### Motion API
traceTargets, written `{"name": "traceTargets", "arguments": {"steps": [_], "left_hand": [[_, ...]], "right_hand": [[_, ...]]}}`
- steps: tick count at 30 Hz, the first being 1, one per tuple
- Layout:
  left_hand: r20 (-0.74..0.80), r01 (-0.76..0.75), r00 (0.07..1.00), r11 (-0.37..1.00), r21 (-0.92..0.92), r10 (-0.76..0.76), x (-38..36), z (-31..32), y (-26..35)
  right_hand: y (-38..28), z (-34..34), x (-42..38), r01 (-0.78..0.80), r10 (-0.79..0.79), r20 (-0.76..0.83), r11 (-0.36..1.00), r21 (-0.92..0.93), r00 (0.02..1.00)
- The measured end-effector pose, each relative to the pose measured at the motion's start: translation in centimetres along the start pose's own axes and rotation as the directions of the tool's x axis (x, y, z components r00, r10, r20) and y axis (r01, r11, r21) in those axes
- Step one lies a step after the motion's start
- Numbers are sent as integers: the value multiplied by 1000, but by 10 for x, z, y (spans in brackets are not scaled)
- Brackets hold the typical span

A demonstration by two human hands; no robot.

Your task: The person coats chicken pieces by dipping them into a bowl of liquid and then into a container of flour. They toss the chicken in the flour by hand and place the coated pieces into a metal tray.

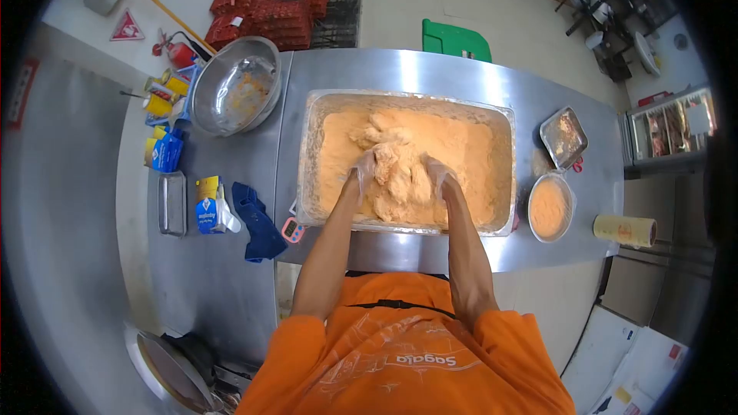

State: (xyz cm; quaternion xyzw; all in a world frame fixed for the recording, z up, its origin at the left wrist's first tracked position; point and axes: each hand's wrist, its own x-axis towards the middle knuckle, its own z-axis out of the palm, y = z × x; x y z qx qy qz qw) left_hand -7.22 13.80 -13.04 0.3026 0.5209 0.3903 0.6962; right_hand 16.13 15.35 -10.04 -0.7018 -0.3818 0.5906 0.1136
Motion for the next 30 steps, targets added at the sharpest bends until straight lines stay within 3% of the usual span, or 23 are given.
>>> {"name": "traceTargets", "arguments": {"steps": [3,5,7,8,13,14,16,17,18,20,22,23,25,27,28,30], "left_hand": [[-107,217,968,970,-106,-228,-23,8,41],[-123,143,986,951,275,-113,19,-71,-31],[-397,249,913,895,370,-89,-34,-75,19],[-536,368,820,903,220,-203,-45,-76,32],[-340,391,872,919,56,-351,-6,-83,-71],[-299,352,900,934,65,-319,-2,-81,-97],[-202,203,964,972,120,-176,13,-70,-144],[-135,72,990,983,167,-50,29,-65,-145],[-113,124,987,990,62,-117,26,-55,-126],[-45,228,970,962,-148,-237,6,-24,-45],[-42,278,953,921,-273,-300,-12,-14,-4],[-129,256,948,939,-229,-290,-16,-19,-1],[-299,234,917,963,-130,-264,-23,-29,5],[-514,199,855,957,211,-65,-27,-46,10],[-584,297,809,906,302,-71,-35,-35,29],[-582,368,812,740,564,40,-22,-51,18]], "right_hand": [[-16,7,-1,3,-1,-43,999,53,999],[-54,1,-19,-33,34,22,999,-15,999],[-62,-15,-24,17,-28,-46,977,-212,999],[-70,-23,-40,36,-68,-98,953,-302,993],[39,2,12,58,-103,-63,862,-504,993],[33,10,0,74,-124,-50,820,-567,991],[33,13,11,168,-38,178,560,-811,983],[25,10,16,186,-32,207,582,-792,978],[17,8,21,203,-27,235,604,-770,972],[-3,2,17,146,-88,156,897,-417,984],[-8,4,-3,72,-75,77,997,40,994],[-11,3,-15,36,-49,37,959,280,998],[-48,-13,-38,18,-14,-39,995,102,999],[-89,-27,-60,-10,3,-144,999,-44,990],[-110,-32,-69,-27,4,-203,994,-108,979],[-98,-33,-36,-11,-51,-208,958,-285,977]]}}
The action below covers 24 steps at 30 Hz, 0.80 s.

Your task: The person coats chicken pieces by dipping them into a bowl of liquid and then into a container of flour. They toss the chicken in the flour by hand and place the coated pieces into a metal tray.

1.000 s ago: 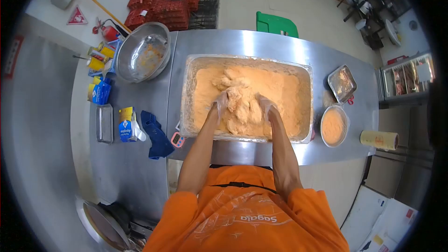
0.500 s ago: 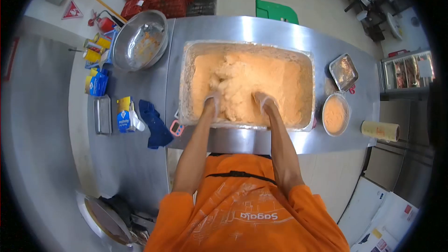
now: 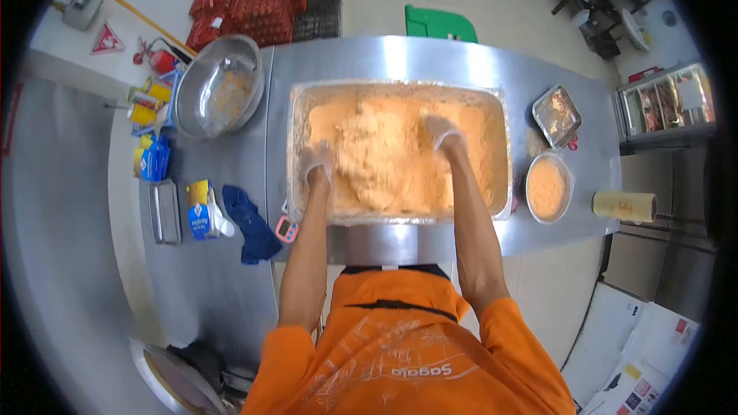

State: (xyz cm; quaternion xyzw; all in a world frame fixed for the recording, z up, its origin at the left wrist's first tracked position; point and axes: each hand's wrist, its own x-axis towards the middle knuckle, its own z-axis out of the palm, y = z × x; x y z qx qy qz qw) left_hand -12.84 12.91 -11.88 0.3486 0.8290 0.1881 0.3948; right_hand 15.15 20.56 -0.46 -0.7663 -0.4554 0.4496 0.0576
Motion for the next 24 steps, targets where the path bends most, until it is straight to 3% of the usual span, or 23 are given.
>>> {"name": "traceTargets", "arguments": {"steps": [1,2,3,5,7,8,9,10,13,14,15,16,18,19,20,21,23,24], "left_hand": [[-7,-72,997,984,164,74,24,17,-11],[7,-122,992,968,219,124,38,39,-13],[13,-152,988,964,220,153,38,56,-9],[96,-44,994,997,-58,50,-6,49,39],[217,41,976,959,-280,22,-29,47,45],[269,48,961,925,-376,59,-26,45,42],[302,-73,940,960,-269,156,-10,51,30],[332,-205,909,964,-170,252,7,58,17],[161,-116,981,993,14,112,-1,44,39],[115,-86,990,996,8,85,-8,34,41],[70,-60,996,998,-3,60,-12,24,39],[59,-36,998,999,-33,38,-14,13,30],[137,28,990,991,-134,-10,-17,2,10],[199,81,979,975,-206,-39,-19,2,1],[280,141,958,946,-291,-56,-24,8,-6],[347,197,936,910,-364,-63,-30,12,-3],[440,250,898,853,-459,-27,-50,13,26],[453,204,891,856,-474,39,-69,0,52]], "right_hand": [[17,17,33,129,-124,41,982,-139,991],[33,38,58,244,-234,72,936,-254,970],[50,58,71,309,-298,80,917,-254,951],[110,117,95,418,-417,-37,906,58,908],[124,134,73,296,-292,-63,900,320,954],[118,128,65,130,-139,-10,900,416,990],[100,113,47,-41,13,60,867,497,998],[85,88,22,-80,35,114,907,414,993],[39,57,-26,-8,3,20,972,237,1000],[48,59,-8,242,-243,13,970,34,970],[57,61,11,468,-474,5,867,-171,880],[34,38,3,502,-497,116,783,-368,860],[38,28,48,347,-362,71,793,-500,929],[32,26,42,218,-210,60,942,-254,976],[26,23,36,51,-52,49,999,7,997],[49,50,62,31,-30,-8,976,216,1000],[63,74,96,74,-80,7,955,286,997],[65,81,103,128,-142,86,980,150,986]]}}
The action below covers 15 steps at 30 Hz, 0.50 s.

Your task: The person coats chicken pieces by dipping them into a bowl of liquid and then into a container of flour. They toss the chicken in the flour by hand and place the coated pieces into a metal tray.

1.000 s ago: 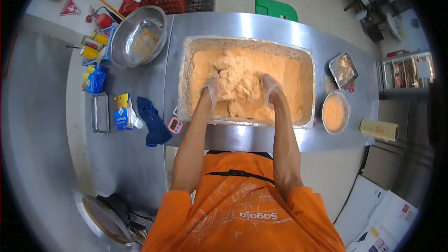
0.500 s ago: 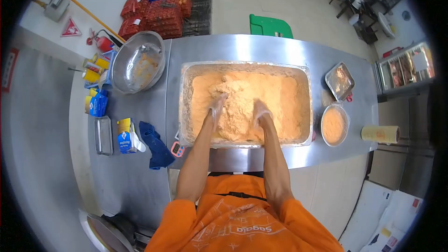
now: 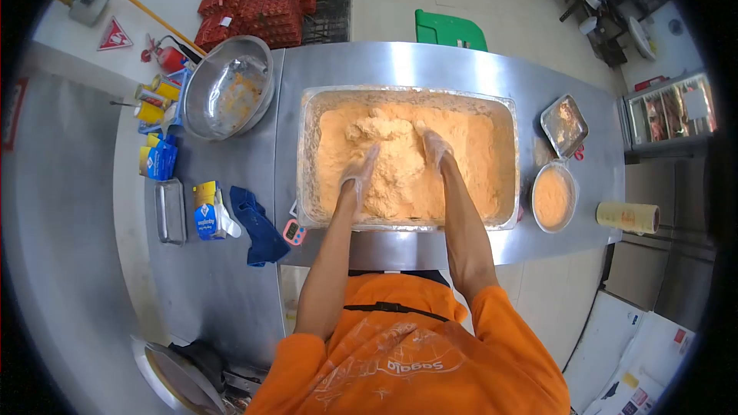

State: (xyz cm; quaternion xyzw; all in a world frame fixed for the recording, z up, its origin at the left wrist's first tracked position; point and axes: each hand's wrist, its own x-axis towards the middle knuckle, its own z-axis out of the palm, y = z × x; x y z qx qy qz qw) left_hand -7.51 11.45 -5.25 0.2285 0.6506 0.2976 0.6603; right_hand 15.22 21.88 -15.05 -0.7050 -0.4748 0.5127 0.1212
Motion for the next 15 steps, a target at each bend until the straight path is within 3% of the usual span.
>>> {"name": "traceTargets", "arguments": {"steps": [2,5,7,9,11,13,15], "left_hand": [[63,-67,996,997,33,65,11,4,-8],[149,-158,978,986,57,148,52,3,-27],[186,-185,969,975,126,160,64,5,-24],[130,-129,985,979,154,110,75,-3,-24],[11,-31,999,993,112,30,91,-46,-19],[-100,62,993,996,60,-55,107,-85,-22],[-145,-52,981,887,459,132,132,-91,-23]], "right_hand": [[12,13,-15,54,-45,79,992,-118,996],[4,9,-58,129,-129,6,986,-101,992],[-8,-1,-82,100,-105,-24,983,-156,994],[-49,-13,-104,-170,162,-70,978,-118,984],[-1,-21,-60,281,-302,-33,919,-276,953],[2,-34,-54,315,-343,-63,910,-268,937],[-53,-71,-76,-28,15,-168,996,-79,986]]}}
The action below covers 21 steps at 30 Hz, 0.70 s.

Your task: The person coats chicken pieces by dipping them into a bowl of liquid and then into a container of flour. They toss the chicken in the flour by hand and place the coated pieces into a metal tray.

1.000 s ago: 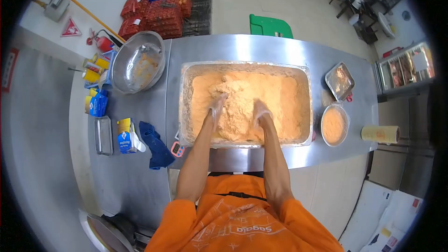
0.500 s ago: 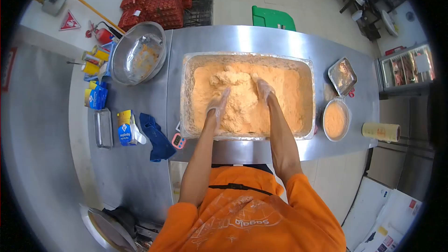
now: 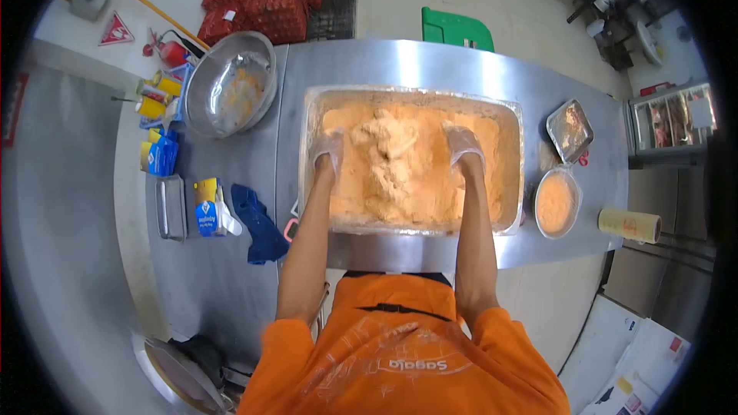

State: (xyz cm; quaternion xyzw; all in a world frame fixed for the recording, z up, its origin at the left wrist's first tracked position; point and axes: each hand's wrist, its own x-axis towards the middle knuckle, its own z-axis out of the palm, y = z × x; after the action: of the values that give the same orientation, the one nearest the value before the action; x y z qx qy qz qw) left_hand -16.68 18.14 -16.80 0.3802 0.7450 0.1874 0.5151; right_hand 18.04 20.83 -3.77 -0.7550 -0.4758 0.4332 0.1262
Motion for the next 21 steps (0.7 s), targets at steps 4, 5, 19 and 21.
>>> {"name": "traceTargets", "arguments": {"steps": [4,5,19,21], "left_hand": [[83,-327,945,918,224,316,-2,26,31],[93,-275,958,961,40,270,-16,33,53],[154,-84,988,905,418,20,-75,45,119],[88,-17,996,938,346,-15,-83,55,79]], "right_hand": [[14,25,56,72,-76,20,986,150,997],[15,30,65,122,-127,54,988,90,990],[90,-14,17,15,-5,74,991,-133,997],[102,-23,6,-191,179,104,976,109,978]]}}
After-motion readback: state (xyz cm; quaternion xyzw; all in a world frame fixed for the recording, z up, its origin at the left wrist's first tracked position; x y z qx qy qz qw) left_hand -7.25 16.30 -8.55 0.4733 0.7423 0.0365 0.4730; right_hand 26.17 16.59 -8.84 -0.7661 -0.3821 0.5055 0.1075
